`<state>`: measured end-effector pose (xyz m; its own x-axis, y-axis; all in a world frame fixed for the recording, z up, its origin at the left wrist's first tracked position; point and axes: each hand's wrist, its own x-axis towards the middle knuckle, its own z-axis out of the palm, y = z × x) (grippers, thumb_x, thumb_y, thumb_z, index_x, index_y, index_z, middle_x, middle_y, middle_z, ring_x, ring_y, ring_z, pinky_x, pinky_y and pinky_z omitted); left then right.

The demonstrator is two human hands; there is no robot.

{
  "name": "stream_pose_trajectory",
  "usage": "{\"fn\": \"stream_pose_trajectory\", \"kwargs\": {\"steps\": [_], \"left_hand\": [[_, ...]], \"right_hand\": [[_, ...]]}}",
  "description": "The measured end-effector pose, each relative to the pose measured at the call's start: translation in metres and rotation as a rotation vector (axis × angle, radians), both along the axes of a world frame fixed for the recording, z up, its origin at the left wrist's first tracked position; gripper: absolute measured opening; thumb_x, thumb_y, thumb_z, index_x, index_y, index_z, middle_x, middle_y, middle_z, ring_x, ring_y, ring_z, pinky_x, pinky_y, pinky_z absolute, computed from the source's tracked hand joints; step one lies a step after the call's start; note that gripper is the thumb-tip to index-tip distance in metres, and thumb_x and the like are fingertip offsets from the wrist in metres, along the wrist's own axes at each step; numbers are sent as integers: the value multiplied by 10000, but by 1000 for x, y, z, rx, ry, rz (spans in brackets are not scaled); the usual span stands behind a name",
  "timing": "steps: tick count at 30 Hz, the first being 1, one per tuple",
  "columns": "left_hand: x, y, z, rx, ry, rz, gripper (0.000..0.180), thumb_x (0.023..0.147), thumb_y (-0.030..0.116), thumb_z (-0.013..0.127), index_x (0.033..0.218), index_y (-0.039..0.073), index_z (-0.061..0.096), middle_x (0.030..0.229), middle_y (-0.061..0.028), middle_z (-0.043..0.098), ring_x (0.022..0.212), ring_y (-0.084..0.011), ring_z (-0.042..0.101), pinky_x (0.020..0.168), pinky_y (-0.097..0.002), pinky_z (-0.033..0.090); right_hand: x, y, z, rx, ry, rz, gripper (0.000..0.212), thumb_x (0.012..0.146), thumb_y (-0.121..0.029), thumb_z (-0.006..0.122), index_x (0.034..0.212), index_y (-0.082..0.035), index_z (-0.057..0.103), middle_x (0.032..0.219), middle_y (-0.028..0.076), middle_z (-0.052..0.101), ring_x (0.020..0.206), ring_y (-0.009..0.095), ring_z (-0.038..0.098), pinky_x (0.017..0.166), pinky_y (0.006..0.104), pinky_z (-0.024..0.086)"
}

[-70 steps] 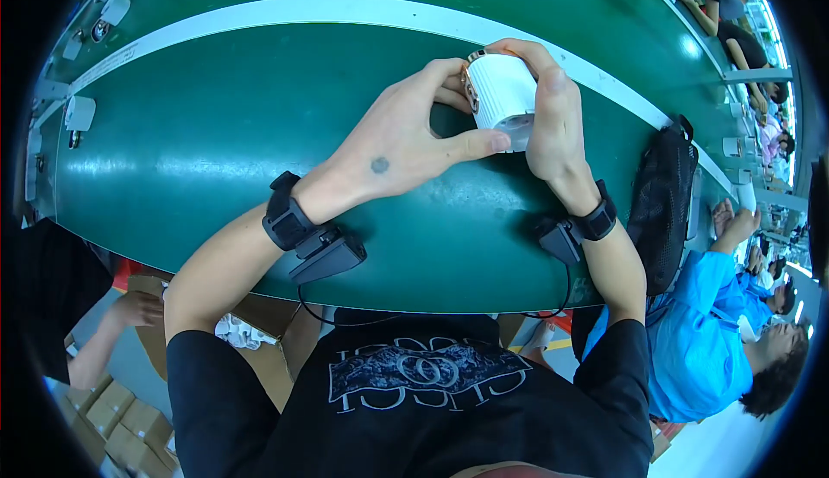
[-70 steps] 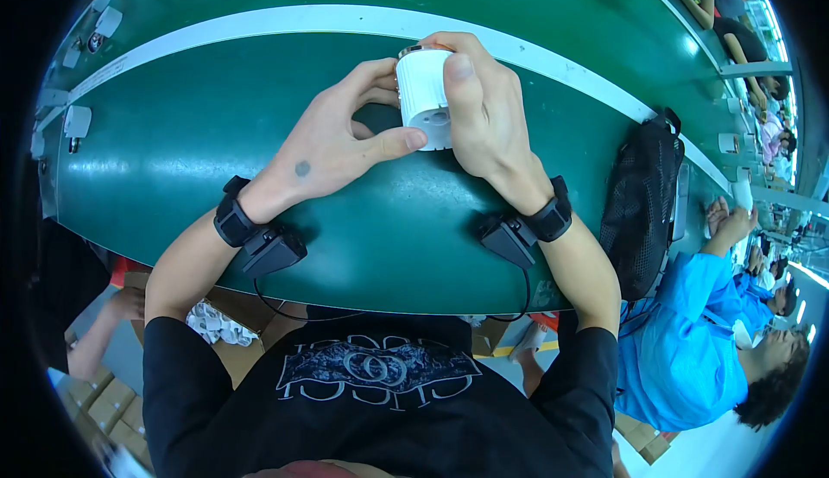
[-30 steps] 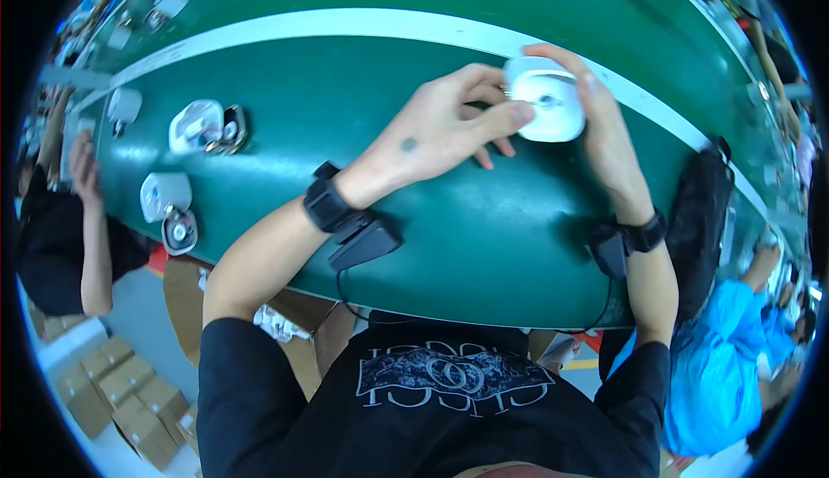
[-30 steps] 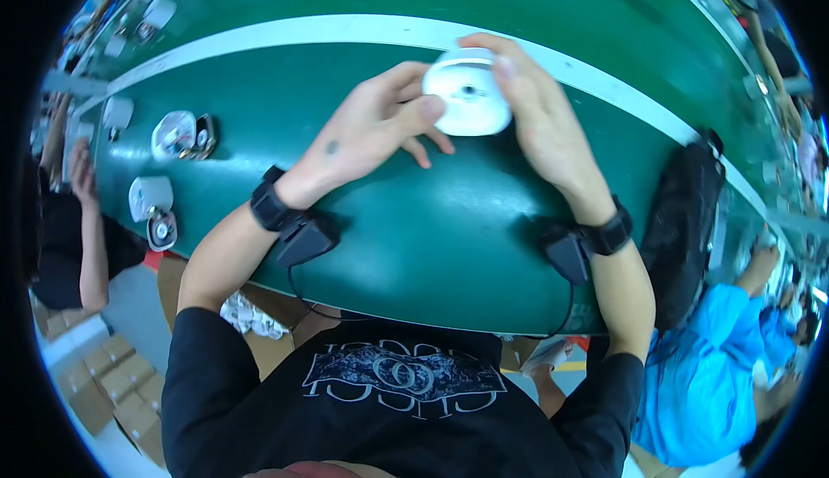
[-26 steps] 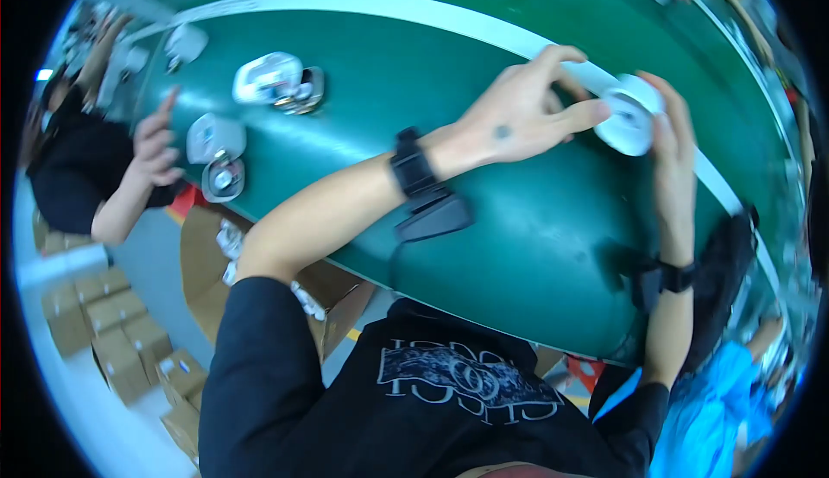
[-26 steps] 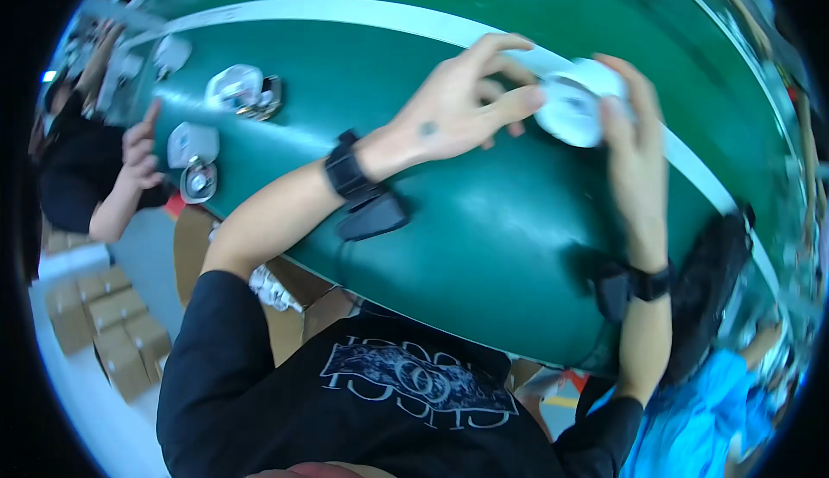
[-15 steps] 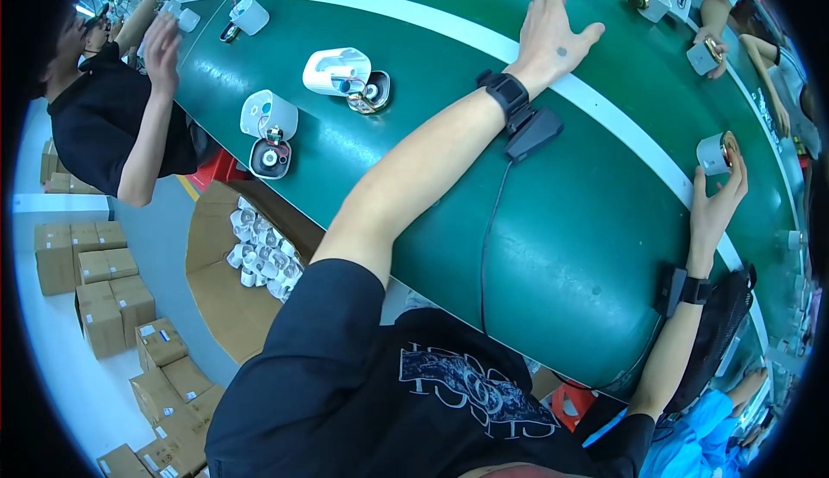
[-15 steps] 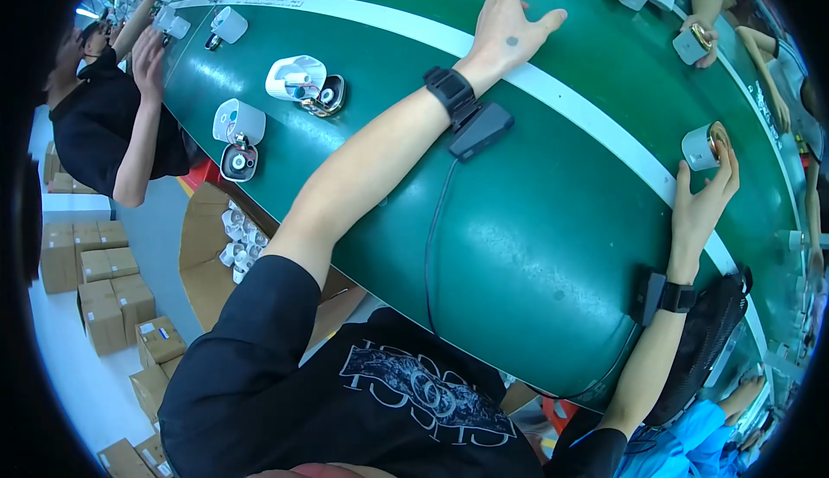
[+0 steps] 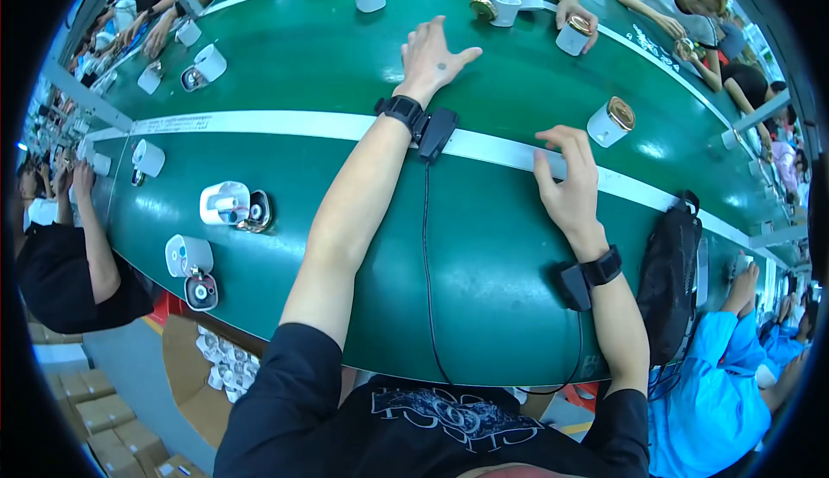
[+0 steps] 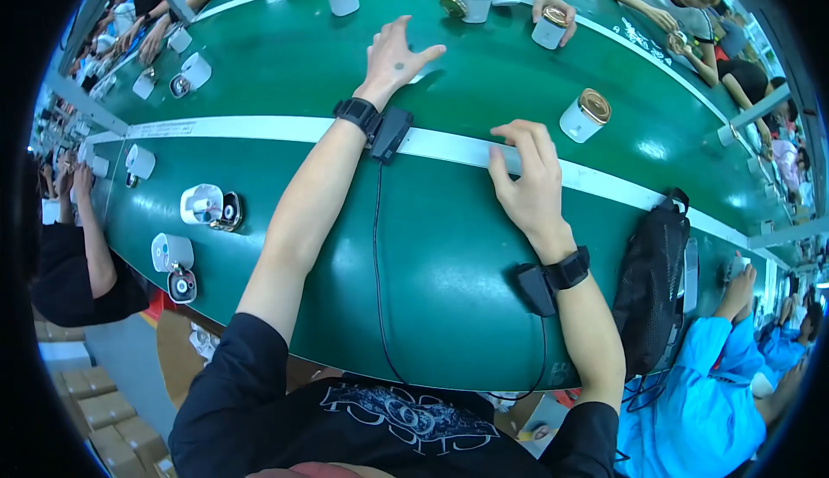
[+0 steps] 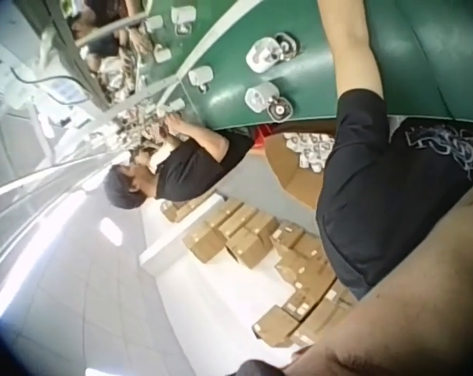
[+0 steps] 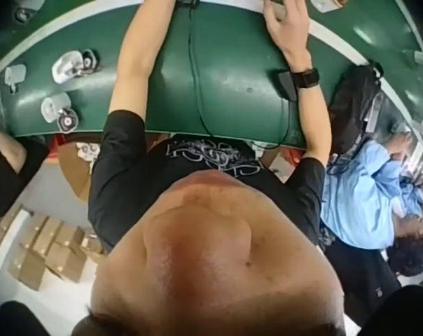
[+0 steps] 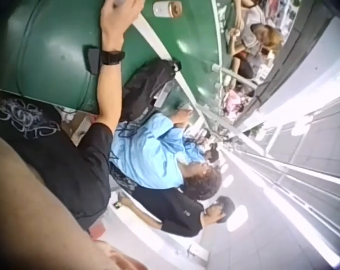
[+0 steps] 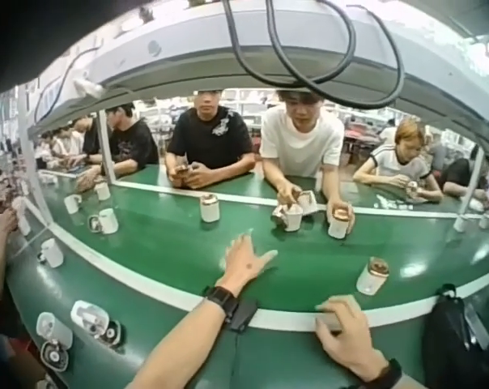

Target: The person picks up a white plastic housing and a gold-colored top piece, fits the top piece onto the housing, and presses them together. The person then places the assembled unit back onto the green conveyor belt and repeats the process.

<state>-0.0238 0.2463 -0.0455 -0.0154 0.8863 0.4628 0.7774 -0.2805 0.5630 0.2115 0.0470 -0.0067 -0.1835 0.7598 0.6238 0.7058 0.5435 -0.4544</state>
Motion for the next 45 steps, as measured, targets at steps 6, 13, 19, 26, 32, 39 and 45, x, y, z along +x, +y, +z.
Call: {"fn": "stream_pose_trajectory", "kwargs": {"steps": [6, 13, 19, 26, 32, 39, 45], "left_hand": [[-3, -58, -15, 74, -173, -191, 755, 831, 498, 765, 1352, -10, 565, 1267, -218, 647, 1192, -399, 600, 1017, -491, 482], [-95, -235, 99, 253, 622, -474, 494, 843, 269, 757, 1273, 75, 611, 1242, -97, 646, 1157, -298, 617, 957, -436, 499], [-219, -320, 158, -397, 907, -154, 790, 736, 108, 838, 1453, 98, 507, 1425, -149, 559, 1312, -377, 523, 1101, -456, 452], [-225, -290, 131, -566, 824, -60, 771, 750, 115, 838, 1440, 85, 495, 1408, -129, 605, 1278, -379, 572, 1057, -453, 477], [-91, -237, 101, -290, 223, -364, 648, 789, 238, 850, 1340, 88, 542, 1207, -137, 689, 1101, -328, 665, 947, -418, 525], [22, -206, 42, -294, -296, -451, 682, 758, 295, 891, 1304, 69, 550, 1185, -142, 655, 1102, -300, 644, 943, -418, 515], [10, -209, 7, -348, -320, -434, 740, 732, 269, 910, 1313, 40, 513, 1179, -162, 599, 1120, -320, 611, 954, -407, 509]], "right_hand": [[-3, -40, -23, -142, 9, -65, 90, 973, -50, 650, 1051, -15, 679, 972, 104, 677, 852, 196, 640, 749, 311, 496], [-6, -38, -24, -203, -10, 21, 87, 978, -66, 657, 1047, -13, 666, 964, 89, 667, 849, 187, 641, 756, 302, 499], [13, -24, -25, -158, -25, 127, 84, 971, -61, 660, 1039, -12, 651, 973, 86, 657, 855, 186, 643, 750, 295, 497], [6, -41, -23, -231, 65, 173, 186, 945, -60, 679, 1128, -36, 659, 1054, 72, 660, 901, 177, 648, 764, 294, 503], [-26, -60, -9, -421, 414, 418, 616, 945, -157, 702, 1497, -76, 440, 1312, 127, 580, 1054, 197, 665, 798, 299, 524], [13, -7, -7, -980, 942, 584, 692, 963, -309, 716, 1543, -81, 414, 1332, 100, 555, 1072, 186, 635, 852, 301, 524], [5, -3, -26, -649, 427, 594, 748, 936, -644, 660, 1386, -58, 540, 1201, 59, 604, 909, 122, 605, 784, 268, 502]]}}
